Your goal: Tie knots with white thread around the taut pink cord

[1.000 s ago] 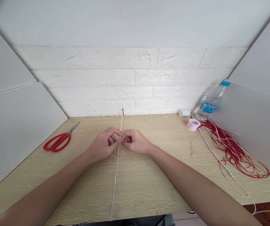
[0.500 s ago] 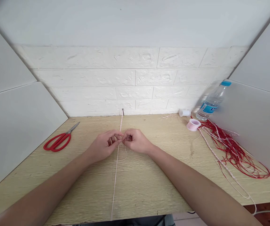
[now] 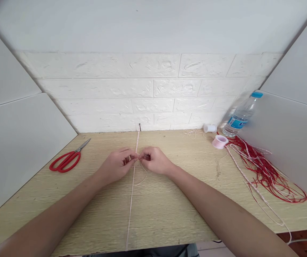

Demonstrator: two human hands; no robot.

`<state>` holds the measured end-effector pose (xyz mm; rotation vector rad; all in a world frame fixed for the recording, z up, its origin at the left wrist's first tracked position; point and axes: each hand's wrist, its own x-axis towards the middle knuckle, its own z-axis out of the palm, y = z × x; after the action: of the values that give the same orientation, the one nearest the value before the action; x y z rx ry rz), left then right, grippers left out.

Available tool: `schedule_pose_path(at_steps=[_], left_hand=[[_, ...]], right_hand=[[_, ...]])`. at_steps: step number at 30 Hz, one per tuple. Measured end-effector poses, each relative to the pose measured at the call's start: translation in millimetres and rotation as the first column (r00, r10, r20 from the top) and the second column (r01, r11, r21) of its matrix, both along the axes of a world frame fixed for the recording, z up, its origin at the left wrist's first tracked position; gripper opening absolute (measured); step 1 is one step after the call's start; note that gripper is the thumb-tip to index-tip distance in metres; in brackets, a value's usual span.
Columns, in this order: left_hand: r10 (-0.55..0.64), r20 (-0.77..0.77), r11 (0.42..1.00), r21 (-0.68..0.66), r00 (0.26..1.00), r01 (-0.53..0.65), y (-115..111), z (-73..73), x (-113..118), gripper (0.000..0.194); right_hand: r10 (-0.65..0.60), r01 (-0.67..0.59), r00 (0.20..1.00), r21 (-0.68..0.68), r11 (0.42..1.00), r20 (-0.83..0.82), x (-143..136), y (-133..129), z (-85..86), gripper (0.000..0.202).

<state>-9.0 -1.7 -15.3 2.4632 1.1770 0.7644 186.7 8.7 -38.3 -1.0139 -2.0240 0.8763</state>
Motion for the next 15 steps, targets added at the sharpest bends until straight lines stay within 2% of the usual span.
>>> schedule_pose_path(at_steps=[5, 8, 11, 15], left_hand=[[0.01, 0.014, 1.0, -0.016, 1.0, -0.01, 0.3, 0.7, -0.9, 0.016], [0.026, 0.04, 0.998, -0.05, 0.999, -0.024, -0.5, 1.3, -0.1, 0.016], [0.05, 0.094, 0.992, -0.119, 0.994, -0.039, -1.2, 1.6, 1.7, 0.014], [0.095, 0.157, 0.969, -0.242, 0.983, -0.055, -0.8, 1.3, 3.4, 0.012]], right_hand=[[-0.016, 0.016, 1.0, -0.004, 1.0, -0.024, -0.6, 0.7, 3.9, 0.022], [-0.08, 0.077, 0.995, -0.046, 0.996, -0.066, -1.4, 1.3, 4.5, 0.025], [-0.139, 0.127, 0.985, -0.113, 0.985, -0.102, -3.3, -0.8, 6.3, 0.029], [-0.126, 0.054, 0.957, -0.268, 0.962, -0.26, -7.4, -6.1, 11.0, 0.031]])
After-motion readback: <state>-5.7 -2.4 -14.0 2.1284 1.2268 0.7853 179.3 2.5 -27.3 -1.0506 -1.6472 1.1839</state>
